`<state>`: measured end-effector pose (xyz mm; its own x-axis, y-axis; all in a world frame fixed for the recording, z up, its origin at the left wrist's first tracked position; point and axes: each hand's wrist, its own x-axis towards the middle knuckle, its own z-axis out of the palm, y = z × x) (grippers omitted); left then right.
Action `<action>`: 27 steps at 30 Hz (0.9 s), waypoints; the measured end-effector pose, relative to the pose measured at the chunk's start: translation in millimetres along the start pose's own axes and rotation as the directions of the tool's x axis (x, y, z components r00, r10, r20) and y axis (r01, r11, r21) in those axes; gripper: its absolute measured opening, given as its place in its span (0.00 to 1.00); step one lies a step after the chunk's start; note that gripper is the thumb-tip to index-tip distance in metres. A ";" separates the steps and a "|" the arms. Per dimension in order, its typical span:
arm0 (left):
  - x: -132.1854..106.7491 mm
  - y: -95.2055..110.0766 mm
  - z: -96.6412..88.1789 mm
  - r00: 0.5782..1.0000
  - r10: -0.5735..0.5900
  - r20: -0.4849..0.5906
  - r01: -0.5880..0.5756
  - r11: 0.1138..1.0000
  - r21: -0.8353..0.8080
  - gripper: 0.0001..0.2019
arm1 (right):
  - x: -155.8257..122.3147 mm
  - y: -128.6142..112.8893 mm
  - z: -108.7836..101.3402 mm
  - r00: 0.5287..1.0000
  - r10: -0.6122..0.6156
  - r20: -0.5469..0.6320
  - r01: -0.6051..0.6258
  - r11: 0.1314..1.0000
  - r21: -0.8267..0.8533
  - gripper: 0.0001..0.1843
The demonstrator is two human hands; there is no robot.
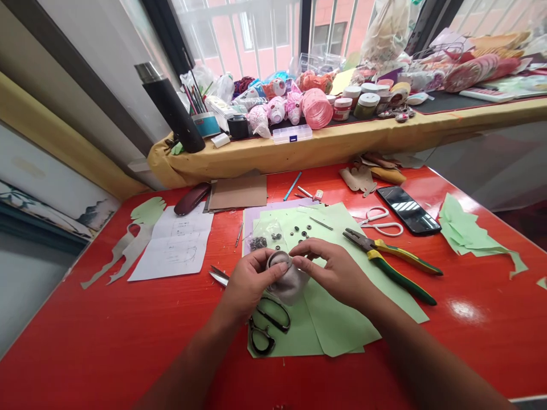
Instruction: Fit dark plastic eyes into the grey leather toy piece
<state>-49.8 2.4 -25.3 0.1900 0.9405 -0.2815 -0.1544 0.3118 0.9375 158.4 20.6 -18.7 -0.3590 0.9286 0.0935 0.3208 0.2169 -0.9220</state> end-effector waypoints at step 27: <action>3.6 -6.8 1.4 0.999 -0.037 0.016 0.036 0.997 0.063 0.16 | 0.5 5.1 7.4 0.983 0.152 0.099 -0.168 0.968 0.186 0.13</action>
<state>-46.7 3.4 -32.3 0.2115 0.9261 -0.3124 -0.0861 0.3361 0.9379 153.4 19.9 -26.2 -0.3909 0.9165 -0.0853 0.2082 -0.0023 -0.9781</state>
